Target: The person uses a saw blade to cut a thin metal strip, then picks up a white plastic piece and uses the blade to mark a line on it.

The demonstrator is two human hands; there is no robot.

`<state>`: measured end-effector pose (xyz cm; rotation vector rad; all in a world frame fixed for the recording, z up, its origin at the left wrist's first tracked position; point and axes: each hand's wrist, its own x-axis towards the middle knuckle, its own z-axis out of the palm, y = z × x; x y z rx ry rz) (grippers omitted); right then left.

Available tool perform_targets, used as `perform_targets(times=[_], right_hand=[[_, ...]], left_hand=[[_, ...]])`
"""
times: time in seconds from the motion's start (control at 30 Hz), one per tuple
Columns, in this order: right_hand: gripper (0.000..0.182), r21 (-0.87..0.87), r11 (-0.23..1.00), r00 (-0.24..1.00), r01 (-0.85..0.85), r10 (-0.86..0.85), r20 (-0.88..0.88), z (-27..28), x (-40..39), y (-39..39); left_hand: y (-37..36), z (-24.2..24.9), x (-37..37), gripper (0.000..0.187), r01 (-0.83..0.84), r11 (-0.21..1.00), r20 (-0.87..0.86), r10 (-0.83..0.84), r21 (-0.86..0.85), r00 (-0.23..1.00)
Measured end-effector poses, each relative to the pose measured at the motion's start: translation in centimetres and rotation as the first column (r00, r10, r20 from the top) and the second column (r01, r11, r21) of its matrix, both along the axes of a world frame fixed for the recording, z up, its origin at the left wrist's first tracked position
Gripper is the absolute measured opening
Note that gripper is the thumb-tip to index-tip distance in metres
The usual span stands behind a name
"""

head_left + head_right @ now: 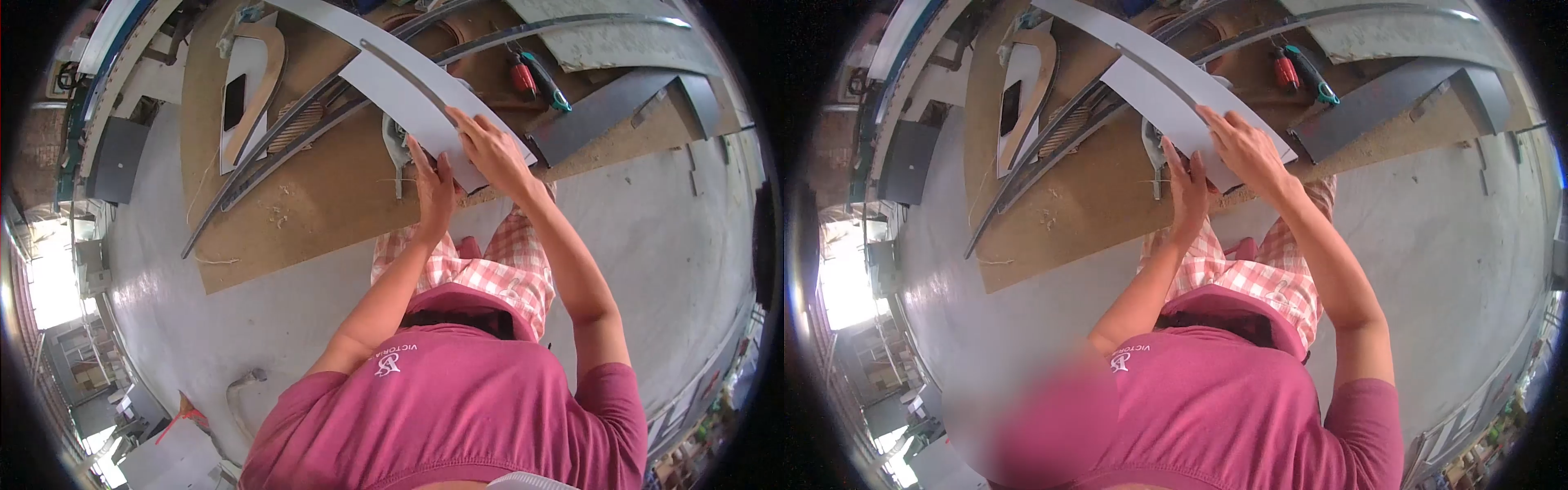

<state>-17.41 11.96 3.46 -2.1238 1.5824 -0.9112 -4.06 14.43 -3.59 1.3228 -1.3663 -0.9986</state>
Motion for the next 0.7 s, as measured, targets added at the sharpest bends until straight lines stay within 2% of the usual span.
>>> perform_targets(times=[0.03,0.1,0.2,0.27,0.33,0.43,0.47,0.5,0.53,0.6,0.7], right_hand=[[0.042,0.002,1.0,1.0,0.012,-0.012,0.003,-0.1,0.4,-0.7],[0.043,-0.059,0.998,1.0,-0.025,0.024,-0.017,-0.3,1.4,-3.3],[0.042,-0.137,0.99,0.999,-0.036,0.03,-0.043,-0.9,2.2,-4.9],[0.042,-0.138,0.989,0.998,-0.046,0.041,-0.038,-0.5,1.4,-3.2],[0.042,-0.017,1.0,1.0,-0.012,0.012,-0.015,-0.2,0.3,-1.2],[0.042,-0.007,1.0,0.999,-0.017,0.017,-0.028,-0.2,0.1,-0.9],[0.042,-0.001,1.0,1.0,-0.01,0.01,-0.029,-0.5,0.4,-1.6],[0.042,-0.066,0.997,0.999,-0.029,0.028,-0.029,-0.9,1.2,-3.1],[0.042,-0.132,0.99,0.998,-0.051,0.047,-0.031,-0.8,1.8,-4.4],[0.042,-0.115,0.992,0.998,-0.061,0.056,-0.041,-0.5,2.6,-5.8],[0.042,-0.064,0.996,0.997,-0.057,0.054,-0.054,-0.2,1.9,-4.1]], left_hand=[[0.2,0.8,-0.2,0.064,0.012,1.0,0.003,-0.012,0.002,1.0],[0.5,2.5,-0.6,0.064,-0.005,0.995,-0.155,0.02,0.097,0.988],[0.6,3.4,-0.2,0.064,0.025,0.988,-0.095,-0.011,0.155,0.995],[0.9,3.9,-0.3,0.065,0.002,0.991,-0.083,0.009,0.133,0.996],[0.5,4.2,-0.5,0.065,-0.018,0.992,-0.08,0.029,0.126,0.996],[0.9,3.7,-0.5,0.065,0.043,0.974,-0.119,-0.017,0.224,0.993],[0.8,3.4,-0.6,0.064,0.019,0.988,-0.096,-0.004,0.154,0.995],[0.7,3.1,-0.7,0.064,-0.008,0.997,-0.074,0.014,0.08,0.997],[0.7,3.1,-0.5,0.064,-0.006,0.997,-0.075,0.012,0.081,0.997],[0.7,3.1,-0.1,0.064,0.038,0.98,-0.036,-0.031,0.196,0.999],[0.9,3.0,-0.5,0.064,0.009,0.993,-0.083,0.001,0.121,0.997]])
